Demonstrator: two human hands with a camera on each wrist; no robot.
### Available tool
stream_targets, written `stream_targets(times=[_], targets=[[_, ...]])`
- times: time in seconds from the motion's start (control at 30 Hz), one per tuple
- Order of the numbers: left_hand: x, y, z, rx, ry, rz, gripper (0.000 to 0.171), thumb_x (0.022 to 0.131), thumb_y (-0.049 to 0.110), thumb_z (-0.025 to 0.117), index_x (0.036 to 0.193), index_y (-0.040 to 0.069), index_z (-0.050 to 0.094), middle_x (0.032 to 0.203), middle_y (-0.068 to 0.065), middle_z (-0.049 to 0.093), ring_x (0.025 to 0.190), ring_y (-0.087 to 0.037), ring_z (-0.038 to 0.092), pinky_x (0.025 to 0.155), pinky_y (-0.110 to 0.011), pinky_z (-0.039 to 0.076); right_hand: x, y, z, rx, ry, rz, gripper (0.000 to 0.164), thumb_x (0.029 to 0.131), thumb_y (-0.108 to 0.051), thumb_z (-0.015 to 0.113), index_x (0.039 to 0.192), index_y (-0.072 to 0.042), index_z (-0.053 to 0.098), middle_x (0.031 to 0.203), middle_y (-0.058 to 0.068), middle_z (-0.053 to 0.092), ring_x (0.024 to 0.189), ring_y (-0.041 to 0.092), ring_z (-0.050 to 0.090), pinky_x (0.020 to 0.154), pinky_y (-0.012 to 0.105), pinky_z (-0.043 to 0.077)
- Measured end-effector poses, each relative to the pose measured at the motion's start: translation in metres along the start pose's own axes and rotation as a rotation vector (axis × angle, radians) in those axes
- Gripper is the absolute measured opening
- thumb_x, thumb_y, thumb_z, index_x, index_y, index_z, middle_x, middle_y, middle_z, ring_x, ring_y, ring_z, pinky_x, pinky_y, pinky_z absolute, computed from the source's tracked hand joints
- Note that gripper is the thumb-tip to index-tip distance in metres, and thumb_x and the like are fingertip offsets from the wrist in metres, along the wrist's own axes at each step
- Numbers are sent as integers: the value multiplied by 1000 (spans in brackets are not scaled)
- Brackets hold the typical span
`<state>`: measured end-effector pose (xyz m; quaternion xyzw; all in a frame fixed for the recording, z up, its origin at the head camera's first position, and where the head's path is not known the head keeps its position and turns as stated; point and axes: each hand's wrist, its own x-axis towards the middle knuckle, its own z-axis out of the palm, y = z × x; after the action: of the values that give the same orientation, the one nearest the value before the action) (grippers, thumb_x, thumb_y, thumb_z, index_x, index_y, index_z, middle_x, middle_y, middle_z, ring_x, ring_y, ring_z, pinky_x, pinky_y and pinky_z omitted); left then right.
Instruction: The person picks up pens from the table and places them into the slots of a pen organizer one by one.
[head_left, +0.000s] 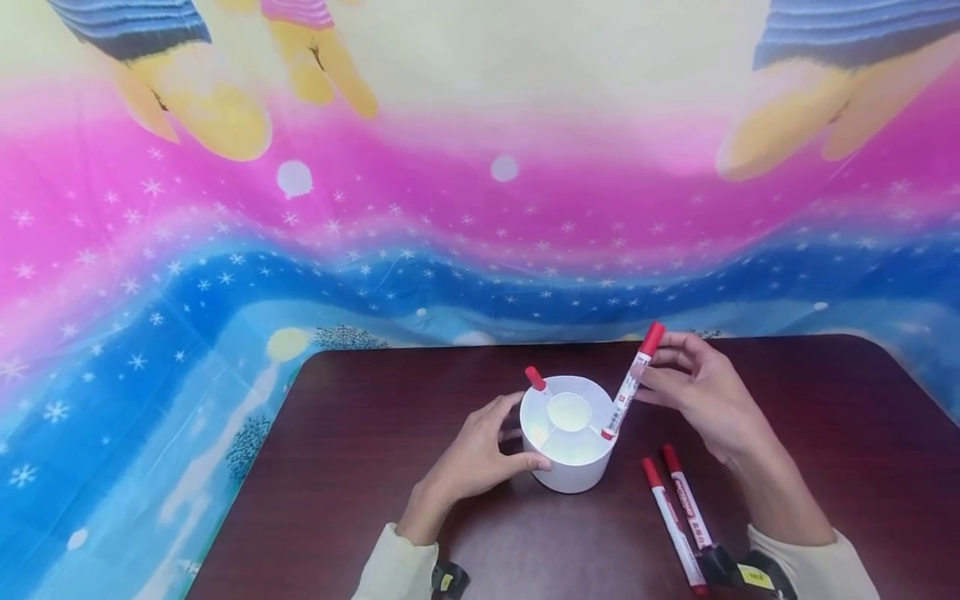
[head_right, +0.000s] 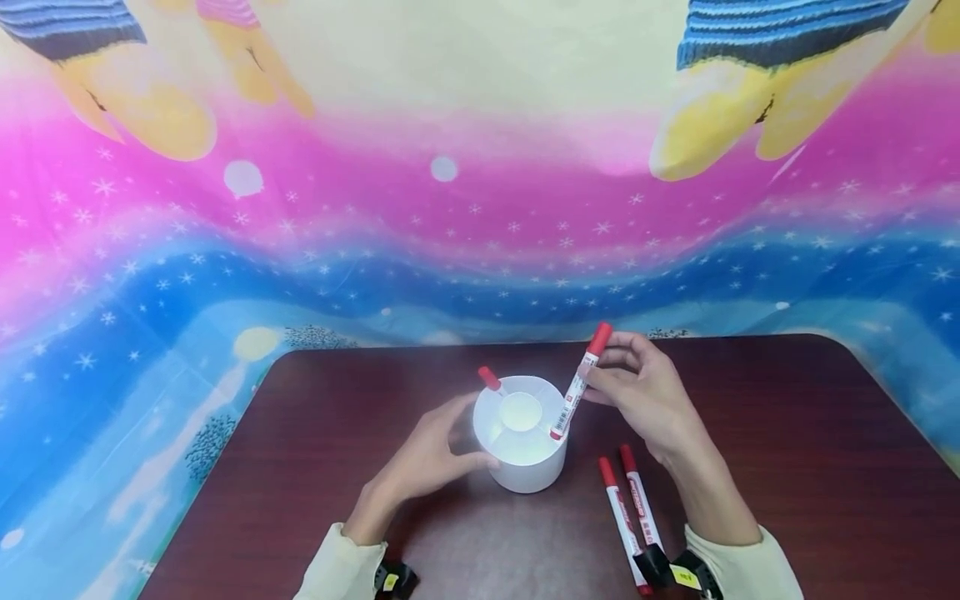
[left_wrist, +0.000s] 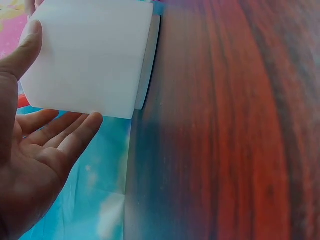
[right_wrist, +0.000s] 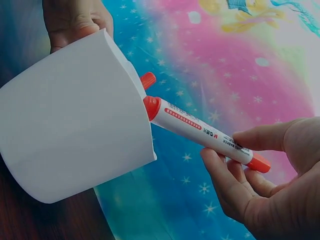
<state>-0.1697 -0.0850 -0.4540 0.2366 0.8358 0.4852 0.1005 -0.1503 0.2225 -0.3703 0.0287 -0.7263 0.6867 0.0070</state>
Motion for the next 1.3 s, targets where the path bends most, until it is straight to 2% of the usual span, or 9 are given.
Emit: stream_targets(times=[0.23, 0.5, 0.73, 0.83, 0.97, 1.1, 1.3], targets=[[0, 0, 1, -6, 6, -1, 100, 81, 46, 95, 164, 27, 42, 155, 3, 55, 132, -18, 67, 105, -29, 59, 0, 1, 1, 23, 17, -15, 40, 100, -4, 74, 131, -9, 50, 108, 1, 64, 91, 9, 77, 82, 31, 67], [0, 1, 0, 10, 2, 8, 99, 81, 46, 94, 164, 26, 42, 154, 3, 56, 133, -18, 68, 104, -30, 60, 4, 4, 3, 49, 30, 4, 42, 100, -3, 74, 133, -5, 48, 108, 1, 63, 90, 9, 77, 83, 33, 67], [0, 2, 0, 26, -1, 15, 100, 82, 46, 94, 165, 25, 42, 155, 2, 57, 131, -18, 70, 104, -27, 59, 3, 5, 6, -10, 31, 14, 42, 102, -5, 73, 135, -6, 47, 110, 2, 61, 92, 8, 78, 84, 29, 67], [0, 2, 0, 33, 0, 19, 101, 82, 47, 94, 165, 25, 42, 154, 1, 57, 130, -18, 70, 104, -27, 59, 4, 5, 7, -20, 29, 24, 45, 102, -6, 72, 138, -3, 45, 110, 3, 61, 92, 8, 78, 84, 28, 66], [0, 2, 0, 37, 3, 23, 100, 82, 47, 94, 165, 25, 42, 154, 0, 57, 130, -21, 70, 104, -30, 60, 5, 6, 7, -18, 26, 29, 47, 103, -5, 71, 141, 1, 43, 110, 2, 61, 92, 7, 78, 85, 28, 66], [0, 1, 0, 32, 5, 25, 100, 82, 47, 93, 165, 25, 42, 155, 0, 57, 131, -22, 70, 104, -34, 61, 6, 6, 7, -12, 23, 34, 44, 103, -4, 70, 138, -1, 45, 109, 2, 62, 92, 8, 77, 85, 29, 67], [0, 1, 0, 49, 6, 15, 100, 81, 49, 93, 165, 26, 42, 155, 1, 57, 129, -18, 70, 103, -29, 60, 7, 8, 9, -51, 12, 53, 45, 103, -5, 70, 139, 1, 45, 110, 3, 62, 93, 7, 76, 85, 30, 67]])
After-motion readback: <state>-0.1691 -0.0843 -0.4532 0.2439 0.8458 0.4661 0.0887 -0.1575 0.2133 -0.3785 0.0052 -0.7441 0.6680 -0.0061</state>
